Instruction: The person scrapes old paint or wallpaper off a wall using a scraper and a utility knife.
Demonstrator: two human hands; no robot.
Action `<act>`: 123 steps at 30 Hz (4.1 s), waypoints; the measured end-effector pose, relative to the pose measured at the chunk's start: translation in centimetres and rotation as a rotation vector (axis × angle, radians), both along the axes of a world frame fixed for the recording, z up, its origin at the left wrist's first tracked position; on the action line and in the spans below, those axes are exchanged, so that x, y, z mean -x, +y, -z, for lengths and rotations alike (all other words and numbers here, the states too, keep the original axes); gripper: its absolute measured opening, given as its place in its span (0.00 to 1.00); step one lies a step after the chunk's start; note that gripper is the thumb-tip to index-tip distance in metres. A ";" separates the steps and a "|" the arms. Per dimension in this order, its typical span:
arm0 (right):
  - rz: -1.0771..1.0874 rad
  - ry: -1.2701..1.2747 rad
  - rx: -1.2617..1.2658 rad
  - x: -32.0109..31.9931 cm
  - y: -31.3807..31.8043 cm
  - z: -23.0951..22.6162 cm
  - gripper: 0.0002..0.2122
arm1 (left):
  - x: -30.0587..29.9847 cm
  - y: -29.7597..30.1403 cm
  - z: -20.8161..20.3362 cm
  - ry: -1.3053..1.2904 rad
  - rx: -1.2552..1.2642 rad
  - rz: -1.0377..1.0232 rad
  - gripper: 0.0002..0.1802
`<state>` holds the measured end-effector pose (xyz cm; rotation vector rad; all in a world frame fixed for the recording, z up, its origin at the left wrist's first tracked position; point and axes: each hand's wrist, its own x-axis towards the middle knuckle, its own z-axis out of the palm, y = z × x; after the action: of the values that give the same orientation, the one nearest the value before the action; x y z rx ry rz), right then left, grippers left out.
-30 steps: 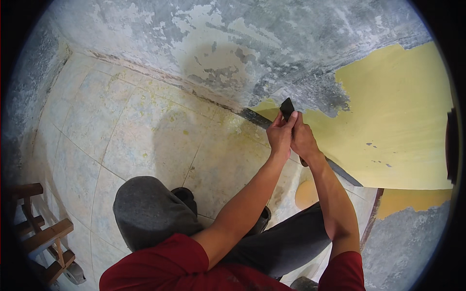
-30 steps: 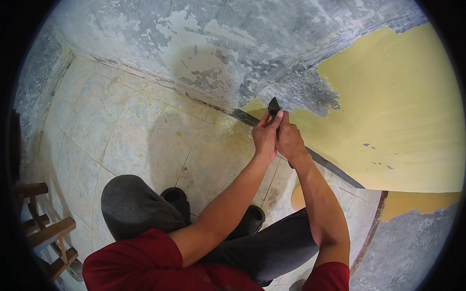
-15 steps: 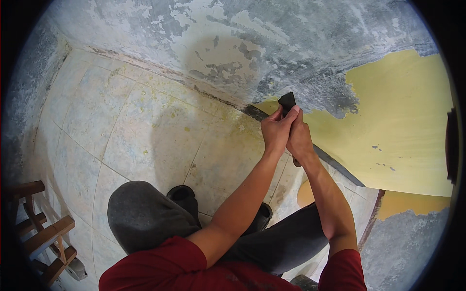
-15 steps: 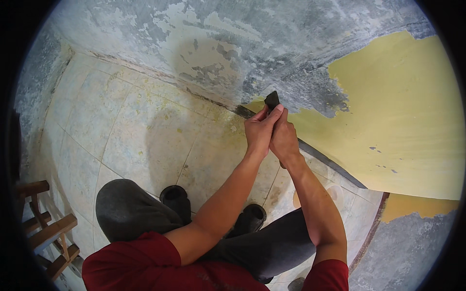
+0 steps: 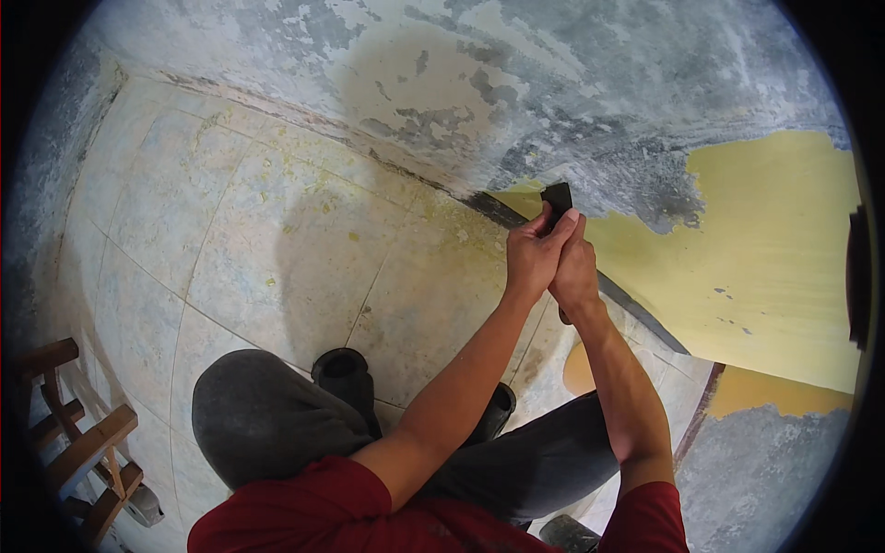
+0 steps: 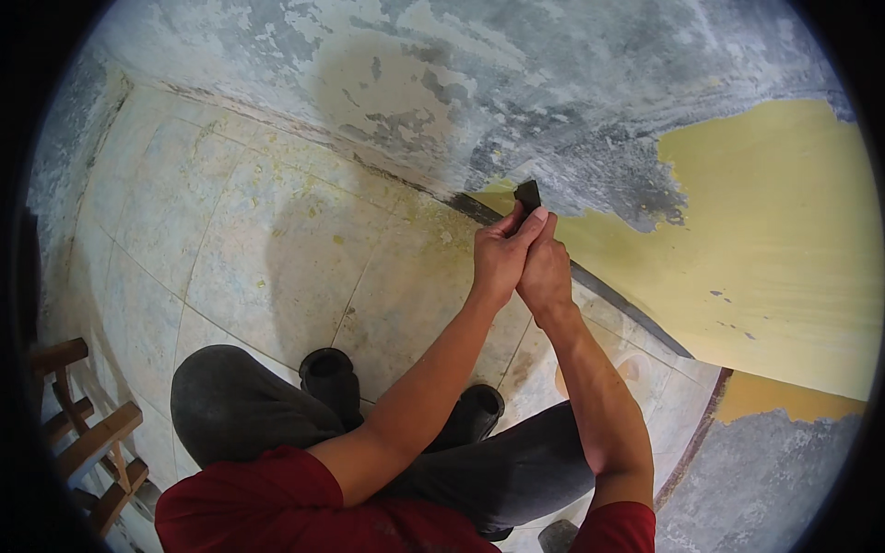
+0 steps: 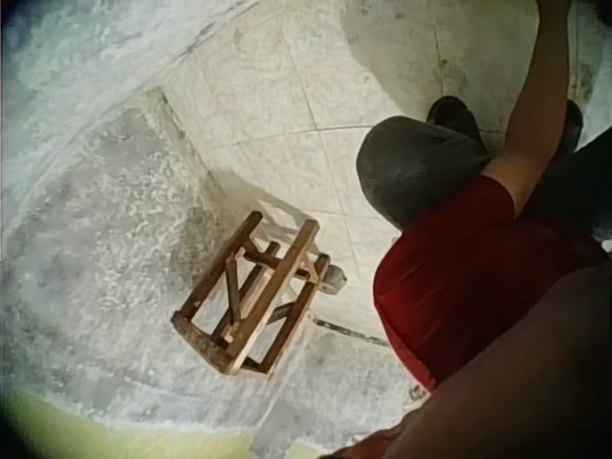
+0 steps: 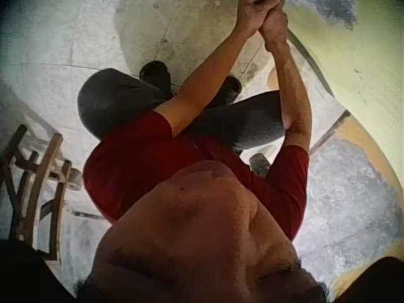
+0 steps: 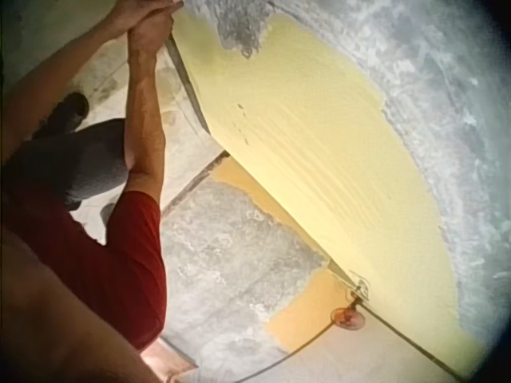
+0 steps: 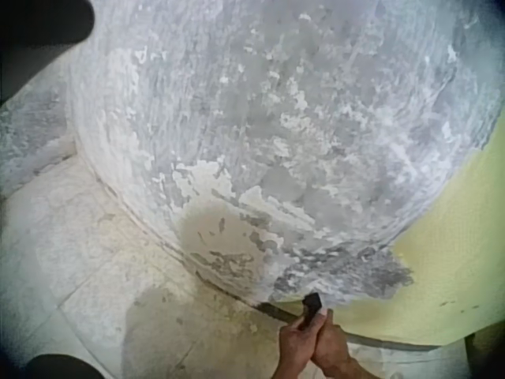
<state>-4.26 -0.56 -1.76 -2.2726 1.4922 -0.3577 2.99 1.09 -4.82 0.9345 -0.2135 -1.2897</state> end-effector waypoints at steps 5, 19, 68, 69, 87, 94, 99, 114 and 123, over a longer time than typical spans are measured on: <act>0.026 0.029 -0.001 0.4 -0.9 0.3 0.18 | 0.5 -0.6 0.0 0.000 0.010 -0.029 0.19; -0.070 0.038 0.042 0.2 -1.2 0.2 0.22 | 0.2 -0.6 -0.6 0.115 0.018 -0.079 0.14; -0.032 0.037 -0.003 -0.6 -1.2 -0.5 0.22 | -0.4 -1.0 -0.6 0.155 -0.012 -0.088 0.13; -0.027 0.075 -0.013 -0.6 -1.4 -0.1 0.22 | -0.2 -1.0 -0.6 0.149 -0.042 -0.131 0.12; 0.007 0.079 -0.057 -3.1 -1.6 1.5 0.20 | -2.7 -1.4 0.6 0.120 0.003 -0.198 0.11; 0.082 0.009 -0.026 -2.4 -0.7 1.7 0.22 | -2.3 -0.8 0.4 0.069 -0.027 -0.144 0.13; -0.046 -0.005 0.081 0.0 -0.4 0.5 0.21 | -0.2 -0.6 -0.1 -0.041 -0.026 -0.048 0.17; 0.007 0.071 0.014 -0.6 -0.3 0.3 0.15 | -0.6 -0.6 0.3 0.043 -0.019 -0.016 0.13; 0.003 0.066 0.041 -1.1 -0.8 0.7 0.16 | -1.1 -1.0 0.0 0.072 0.008 -0.080 0.12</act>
<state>-3.12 -1.31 -2.49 -2.3356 1.5342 -0.3193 4.12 0.14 -4.77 0.8800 -0.1240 -1.2454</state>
